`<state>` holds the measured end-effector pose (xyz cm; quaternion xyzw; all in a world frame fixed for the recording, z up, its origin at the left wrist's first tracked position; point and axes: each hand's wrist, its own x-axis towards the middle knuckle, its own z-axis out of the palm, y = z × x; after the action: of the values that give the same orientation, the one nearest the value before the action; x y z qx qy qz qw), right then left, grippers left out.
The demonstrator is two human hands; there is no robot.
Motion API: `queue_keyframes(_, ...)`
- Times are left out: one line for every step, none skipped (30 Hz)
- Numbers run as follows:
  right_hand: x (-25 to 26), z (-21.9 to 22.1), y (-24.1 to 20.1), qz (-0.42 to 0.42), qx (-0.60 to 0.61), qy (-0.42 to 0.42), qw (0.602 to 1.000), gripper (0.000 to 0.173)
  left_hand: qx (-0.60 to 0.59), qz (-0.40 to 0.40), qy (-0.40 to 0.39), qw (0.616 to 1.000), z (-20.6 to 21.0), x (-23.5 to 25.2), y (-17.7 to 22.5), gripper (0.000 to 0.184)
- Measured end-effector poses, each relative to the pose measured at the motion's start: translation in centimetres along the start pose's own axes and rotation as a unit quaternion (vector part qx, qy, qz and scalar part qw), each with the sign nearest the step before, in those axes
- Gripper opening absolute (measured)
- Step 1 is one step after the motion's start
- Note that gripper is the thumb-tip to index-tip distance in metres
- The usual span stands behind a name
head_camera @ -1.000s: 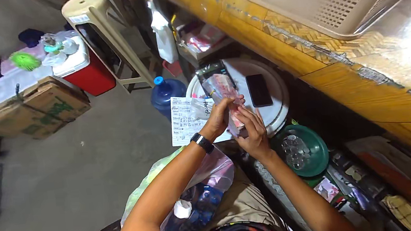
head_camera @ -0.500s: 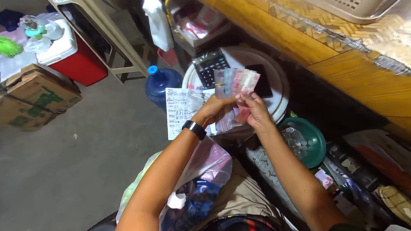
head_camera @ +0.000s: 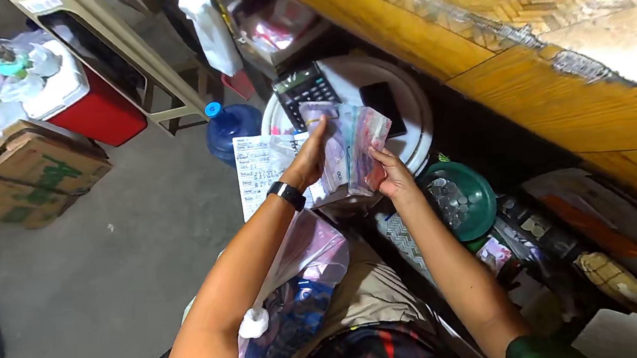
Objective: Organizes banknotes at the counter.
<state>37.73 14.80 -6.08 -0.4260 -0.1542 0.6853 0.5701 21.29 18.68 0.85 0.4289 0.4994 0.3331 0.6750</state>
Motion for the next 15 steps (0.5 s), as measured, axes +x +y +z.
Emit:
queue_keyframes(0.0,-0.6,-0.2,0.0,0.003,0.005,1.0,0.02,0.026,0.0,-0.007,1.0,-0.4,0.2,0.4,0.061)
queue_keyframes(-0.1,-1.3,-0.5,-0.003,0.004,0.012,1.0,0.018,0.049,0.0,0.004,0.999,-0.8,0.6,0.8,0.056)
queue_keyframes(-0.2,-2.0,-0.9,-0.005,0.004,0.019,1.0,0.017,0.065,0.0,0.025,0.998,-1.2,1.0,1.1,0.047)
queue_keyframes(-0.3,-2.7,-1.3,-0.007,0.005,0.028,1.0,0.017,0.076,0.0,0.052,0.996,-2.0,1.5,1.3,0.039)
queue_keyframes(-0.4,-3.2,-1.6,-0.006,0.004,0.038,0.999,0.016,0.098,0.006,0.077,0.992,-2.9,1.9,1.2,0.033)
queue_keyframes(-0.6,-3.4,-1.8,-0.001,0.002,0.049,0.999,0.014,0.136,0.016,0.103,0.985,-3.9,2.3,0.7,0.034)
queue_keyframes(-1.0,-3.4,-1.7,0.008,0.002,0.055,0.998,0.014,0.185,0.031,0.124,0.974,-4.8,2.6,-0.2,0.036)
queue_keyframes(-1.3,-3.3,-1.4,0.017,0.009,0.059,0.998,0.014,0.247,0.049,0.141,0.958,-5.8,2.9,-1.3,0.04)
queue_keyframes(-1.6,-3.2,-0.9,0.026,0.024,0.064,0.997,0.015,0.304,0.054,0.142,0.94,-6.5,3.4,-2.4,0.046)
queue_keyframes(-1.6,-3.2,-0.4,0.033,0.041,0.063,0.997,0.018,0.353,0.055,0.139,0.924,-7.0,3.8,-3.4,0.052)
queue_keyframes(-1.5,-3.0,0.3,0.037,0.061,0.056,0.996,0.019,0.394,0.055,0.14,0.907,-7.2,4.1,-4.2,0.054)
queue_keyframes(-1.4,-2.6,0.9,0.04,0.082,0.05,0.995,0.02,0.433,0.058,0.146,0.888,-7.2,4.2,-4.6,0.056)
queue_keyframes(-1.1,-2.2,1.4,0.044,0.1,0.042,0.993,0.022,0.474,0.063,0.153,0.865,-7.1,4.2,-4.5,0.059)
queue_keyframes(-0.8,-1.8,1.8,0.045,0.116,0.034,0.992,0.025,0.514,0.073,0.161,0.839,-6.8,4.0,-4.0,0.064)
queue_keyframes(-0.6,-1.4,2.1,0.042,0.129,0.027,0.99,0.026,0.554,0.093,0.167,0.81,-6.5,3.6,-3.5,0.074)
